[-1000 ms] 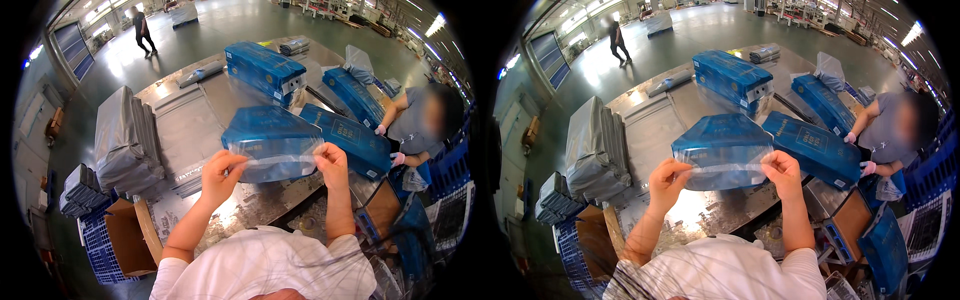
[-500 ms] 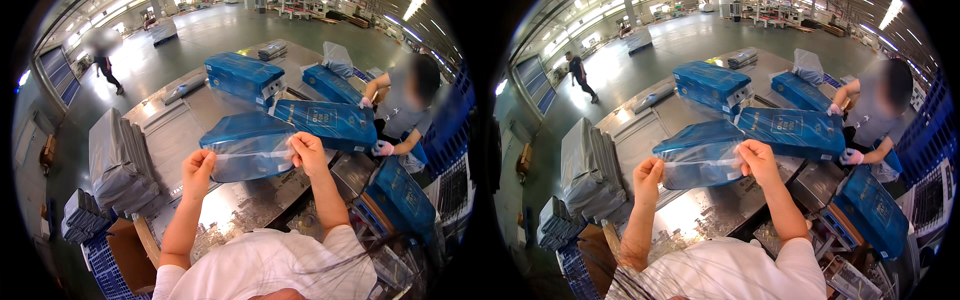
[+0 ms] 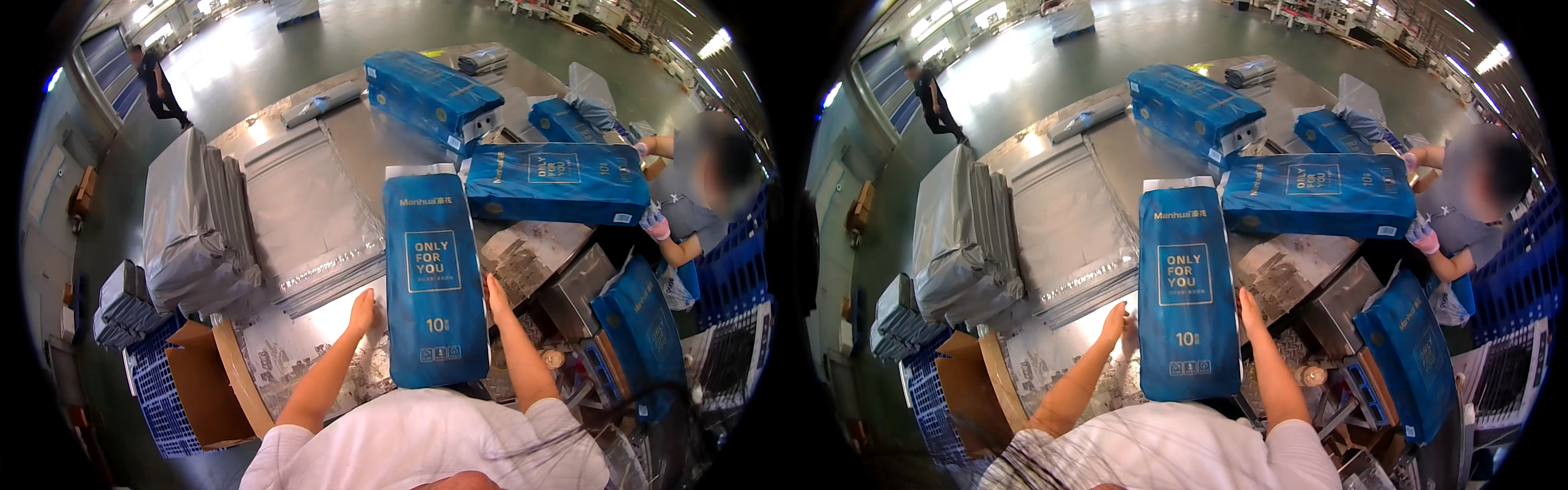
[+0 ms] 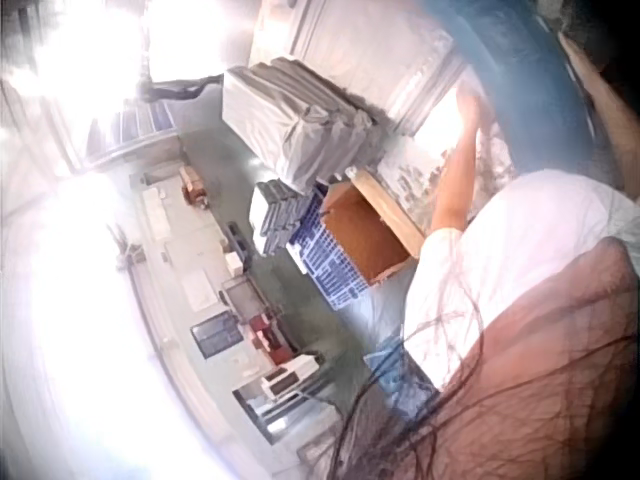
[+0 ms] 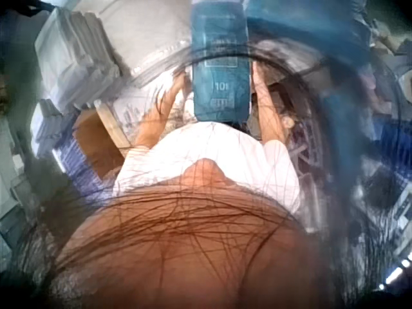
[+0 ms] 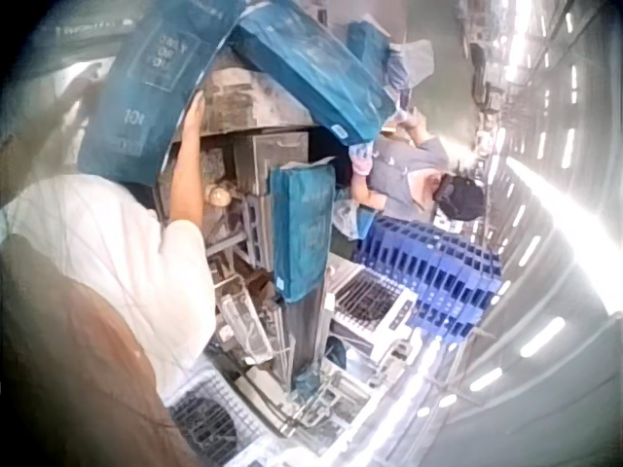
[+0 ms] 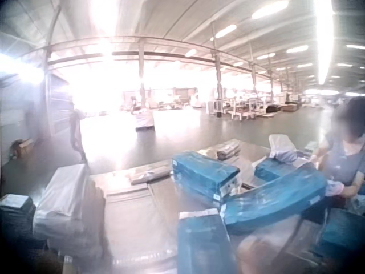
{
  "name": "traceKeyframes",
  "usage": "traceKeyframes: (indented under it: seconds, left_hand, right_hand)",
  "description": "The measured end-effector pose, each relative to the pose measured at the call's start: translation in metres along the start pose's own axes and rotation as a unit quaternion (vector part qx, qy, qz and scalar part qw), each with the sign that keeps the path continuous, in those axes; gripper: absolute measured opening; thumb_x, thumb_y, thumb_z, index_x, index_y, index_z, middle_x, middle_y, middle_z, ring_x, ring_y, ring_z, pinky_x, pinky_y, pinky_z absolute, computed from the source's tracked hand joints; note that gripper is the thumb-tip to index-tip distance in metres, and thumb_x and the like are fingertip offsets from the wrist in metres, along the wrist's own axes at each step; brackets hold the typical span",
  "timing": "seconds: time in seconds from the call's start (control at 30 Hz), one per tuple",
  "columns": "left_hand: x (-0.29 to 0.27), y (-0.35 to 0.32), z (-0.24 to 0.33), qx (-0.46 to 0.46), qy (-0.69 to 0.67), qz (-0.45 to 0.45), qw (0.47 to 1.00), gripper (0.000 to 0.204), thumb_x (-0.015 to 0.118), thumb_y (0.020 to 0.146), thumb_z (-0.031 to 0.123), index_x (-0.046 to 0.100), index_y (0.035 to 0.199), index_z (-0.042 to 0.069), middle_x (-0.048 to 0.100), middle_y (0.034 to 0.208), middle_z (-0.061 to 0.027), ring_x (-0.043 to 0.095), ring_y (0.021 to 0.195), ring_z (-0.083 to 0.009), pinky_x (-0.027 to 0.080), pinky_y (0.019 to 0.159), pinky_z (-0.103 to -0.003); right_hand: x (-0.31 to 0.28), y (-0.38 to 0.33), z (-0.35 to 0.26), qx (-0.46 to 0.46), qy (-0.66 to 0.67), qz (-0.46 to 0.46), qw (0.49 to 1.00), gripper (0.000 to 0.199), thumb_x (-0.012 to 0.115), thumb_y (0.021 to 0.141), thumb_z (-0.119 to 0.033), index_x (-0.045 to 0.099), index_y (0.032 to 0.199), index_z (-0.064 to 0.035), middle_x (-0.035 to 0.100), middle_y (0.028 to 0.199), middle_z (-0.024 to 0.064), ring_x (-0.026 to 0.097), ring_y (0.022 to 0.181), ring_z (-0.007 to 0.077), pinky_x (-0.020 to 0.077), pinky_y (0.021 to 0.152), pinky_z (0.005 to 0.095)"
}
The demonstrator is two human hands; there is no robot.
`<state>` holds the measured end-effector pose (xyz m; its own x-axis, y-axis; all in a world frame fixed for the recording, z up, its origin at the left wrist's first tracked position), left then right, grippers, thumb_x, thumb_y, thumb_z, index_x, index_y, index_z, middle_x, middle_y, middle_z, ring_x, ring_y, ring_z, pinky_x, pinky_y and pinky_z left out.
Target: The person repeatedly picks blue padded mailers from a metal table, folds them, and places them into a blue plastic crate. The person also stacks folded mailers on the table. A coworker is visible working at the same table.
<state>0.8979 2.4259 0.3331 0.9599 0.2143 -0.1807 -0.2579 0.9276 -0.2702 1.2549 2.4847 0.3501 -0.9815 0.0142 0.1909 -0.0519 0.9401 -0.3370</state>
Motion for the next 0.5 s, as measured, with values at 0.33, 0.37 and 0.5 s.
traceKeyframes:
  seconds: [0.33, 0.37, 0.5]
  left_hand:
    - [0.051, -0.075, 0.059, -0.018, -0.257, -0.191, 0.947, 0.076, 0.057, 0.082, 0.023, 0.013, 0.141, 0.006, 0.029, 0.139, -0.0140, 0.032, 0.125, -0.0247, 0.029, 0.102, -0.035]
    - [0.038, -0.080, 0.065, 0.010, -0.263, -0.177, 0.948, 0.080, 0.060, 0.080, 0.018, 0.010, 0.142, 0.006, 0.025, 0.141, -0.0138, 0.029, 0.127, -0.0248, 0.028, 0.103, -0.035]
    - [-0.033, -0.118, 0.071, 0.031, -0.286, -0.117, 0.951, 0.085, 0.061, 0.079, 0.021, 0.007, 0.143, 0.006, 0.025, 0.141, -0.0136, 0.026, 0.129, -0.0233, 0.028, 0.102, -0.037]
  right_hand:
    - [0.054, -0.054, -0.016, 0.087, 0.115, -0.139, 0.980, 0.063, 0.059, 0.080, -0.025, 0.032, 0.133, -0.0044, 0.050, 0.119, 0.0148, 0.054, 0.102, 0.0270, 0.0482, 0.081, 0.0384]
    - [0.071, -0.059, -0.022, 0.069, 0.109, -0.163, 0.978, 0.066, 0.060, 0.079, -0.025, 0.028, 0.134, -0.0052, 0.048, 0.121, 0.0147, 0.052, 0.105, 0.0277, 0.0463, 0.084, 0.0390]
    - [0.139, -0.079, -0.024, 0.014, 0.102, -0.222, 0.970, 0.078, 0.061, 0.077, -0.023, 0.017, 0.140, -0.0071, 0.038, 0.132, 0.0144, 0.041, 0.118, 0.0288, 0.0362, 0.096, 0.0404]
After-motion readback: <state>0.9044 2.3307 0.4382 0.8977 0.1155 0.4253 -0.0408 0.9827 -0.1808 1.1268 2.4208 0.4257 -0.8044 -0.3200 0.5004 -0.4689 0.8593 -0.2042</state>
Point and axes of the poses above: each hand's wrist, its own y-axis towards the middle knuckle, its own x-axis out of the palm, z = x × y, the point moved 8 cm from there along y, towards the middle knuckle
